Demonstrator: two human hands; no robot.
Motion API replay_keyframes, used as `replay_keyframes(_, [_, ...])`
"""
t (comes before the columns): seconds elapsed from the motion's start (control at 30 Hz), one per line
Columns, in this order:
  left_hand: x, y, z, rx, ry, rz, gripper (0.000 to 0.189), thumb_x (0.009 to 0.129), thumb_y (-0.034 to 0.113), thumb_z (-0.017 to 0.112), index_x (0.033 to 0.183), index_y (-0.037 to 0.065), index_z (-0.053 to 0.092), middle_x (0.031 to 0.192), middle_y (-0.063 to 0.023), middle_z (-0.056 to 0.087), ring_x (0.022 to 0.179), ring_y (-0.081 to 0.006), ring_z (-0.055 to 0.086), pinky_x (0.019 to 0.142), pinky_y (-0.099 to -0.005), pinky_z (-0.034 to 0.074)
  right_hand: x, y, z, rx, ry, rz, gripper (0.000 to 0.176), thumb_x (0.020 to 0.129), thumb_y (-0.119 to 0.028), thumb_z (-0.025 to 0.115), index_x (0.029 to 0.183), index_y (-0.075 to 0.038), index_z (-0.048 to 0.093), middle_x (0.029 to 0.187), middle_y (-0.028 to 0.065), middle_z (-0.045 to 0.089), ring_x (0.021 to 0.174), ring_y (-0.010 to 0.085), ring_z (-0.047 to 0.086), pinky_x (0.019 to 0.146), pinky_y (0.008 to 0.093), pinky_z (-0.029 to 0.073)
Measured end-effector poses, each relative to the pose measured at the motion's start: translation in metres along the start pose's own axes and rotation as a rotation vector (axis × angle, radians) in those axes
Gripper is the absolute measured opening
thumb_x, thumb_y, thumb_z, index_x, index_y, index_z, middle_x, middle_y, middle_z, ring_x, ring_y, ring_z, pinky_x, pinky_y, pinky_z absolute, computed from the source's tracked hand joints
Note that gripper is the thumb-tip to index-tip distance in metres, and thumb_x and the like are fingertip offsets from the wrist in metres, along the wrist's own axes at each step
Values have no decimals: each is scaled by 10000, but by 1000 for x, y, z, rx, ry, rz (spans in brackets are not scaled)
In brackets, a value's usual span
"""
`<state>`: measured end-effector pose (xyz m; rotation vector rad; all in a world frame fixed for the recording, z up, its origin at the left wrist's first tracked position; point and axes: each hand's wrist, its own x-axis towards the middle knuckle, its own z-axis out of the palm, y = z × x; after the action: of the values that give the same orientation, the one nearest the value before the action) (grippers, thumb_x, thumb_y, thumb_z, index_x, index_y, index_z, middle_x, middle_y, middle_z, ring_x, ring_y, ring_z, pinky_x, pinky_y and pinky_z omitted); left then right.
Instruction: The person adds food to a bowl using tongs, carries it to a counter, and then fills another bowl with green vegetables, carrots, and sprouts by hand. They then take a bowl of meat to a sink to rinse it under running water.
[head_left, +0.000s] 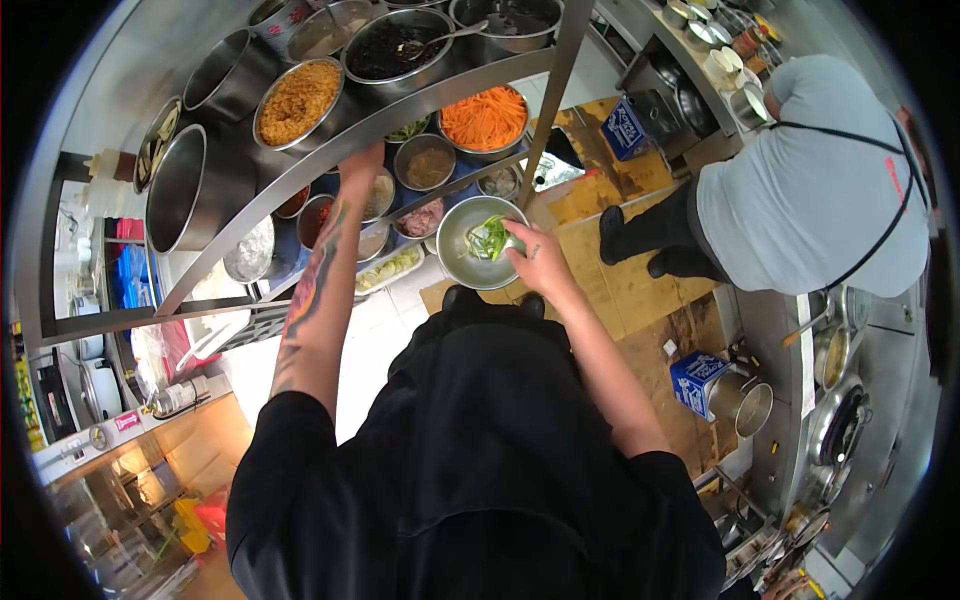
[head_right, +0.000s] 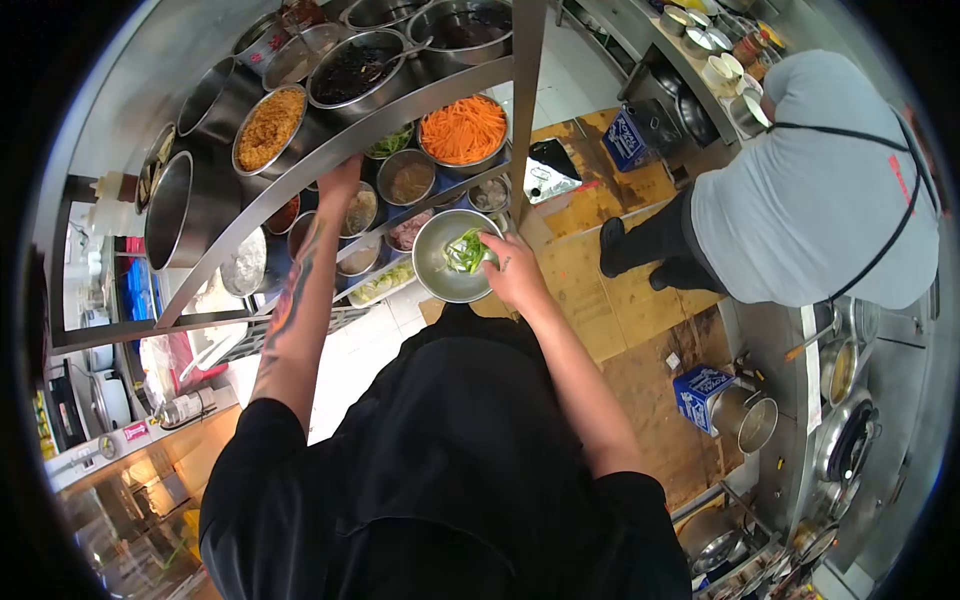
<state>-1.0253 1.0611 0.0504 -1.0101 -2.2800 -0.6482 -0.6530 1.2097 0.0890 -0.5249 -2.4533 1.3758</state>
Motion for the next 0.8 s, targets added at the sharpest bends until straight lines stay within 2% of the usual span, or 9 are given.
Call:
replay_keyframes(0.03, [5, -24, 31, -7, -5, 4, 261, 959, 245, 578, 1045, 6, 643, 889, -129, 697, 763, -260, 671, 688, -403, 530, -3, -3, -4, -7, -3, 2, 436, 800, -33, 657, 1235, -31, 630, 1143, 225, 635, 1078, 396, 609, 937, 400, 483])
replay_keyframes(0.1, [21, -41, 57, 131, 59, 475, 269, 943, 262, 559, 1041, 36, 667, 942, -149, 707, 802, -318, 677, 706, -445, 525, -7, -12, -14, -15, -3, 8, 429, 818, -18, 628, 1247, -45, 627, 1131, 235, 642, 1067, 398, 621, 928, 394, 482])
replay_keyframes(0.17, [26, -23, 63, 451, -56, 490, 271, 940, 249, 555, 1082, 50, 672, 979, -152, 706, 869, -319, 680, 761, -447, 525, -10, -19, -24, 4, -127, 165, 433, 842, 8, 571, 1264, -71, 625, 1167, 231, 640, 1077, 393, 625, 923, 373, 480])
replay_keyframes(0.27, [53, 34, 41, 259, -92, 442, 283, 947, 255, 547, 1109, 58, 670, 962, -178, 695, 892, -319, 679, 787, -449, 516, -16, -5, -26, 71, -37, 66, 496, 850, 40, 531, 1324, -93, 587, 1237, 224, 626, 1095, 366, 634, 915, 351, 483])
replay_keyframes(0.4, [55, 134, 14, -451, -539, 29, 285, 898, 249, 624, 1158, 137, 655, 952, -208, 663, 931, -361, 661, 826, -465, 509, -16, -11, -35, 134, 75, 120, 593, 863, 60, 489, 1424, -133, 500, 1297, 215, 609, 1152, 324, 624, 936, 356, 475])
replay_keyframes(0.47, [50, 154, 31, -267, -500, 106, 308, 872, 254, 656, 1161, 147, 652, 977, -199, 665, 950, -357, 656, 845, -464, 507, -12, -6, -39, 140, 96, 132, 731, 847, 49, 477, 1509, -246, 380, 1282, 210, 613, 1100, 390, 622, 901, 389, 489])
replay_keyframes(0.63, [65, 165, 51, -73, -509, 121, 319, 821, 263, 708, 1114, 145, 664, 997, -174, 674, 981, -344, 651, 884, -452, 508, 0, 3, -43, 176, 85, 246, 791, 842, 49, 469, 1554, -231, 268, 1372, 244, 538, 1198, 407, 569, 959, 390, 460])
replay_keyframes(0.73, [65, 147, 52, -265, -553, 142, 288, 807, 265, 718, 1048, 112, 679, 1010, -148, 687, 979, -317, 662, 889, -426, 513, 8, 16, -39, 164, 103, 259, 787, 846, 40, 472, 1560, -198, 244, 1327, 269, 558, 1124, 403, 608, 928, 400, 477])
replay_keyframes(0.8, [66, 128, 67, -657, -570, -96, 318, 810, 319, 738, 1024, 89, 691, 1039, -122, 698, 971, -281, 667, 885, -416, 504, 12, 12, -41, 143, 123, 254, 780, 848, 35, 473, 1561, -182, 241, 1273, 285, 591, 1046, 390, 655, 883, 402, 504])
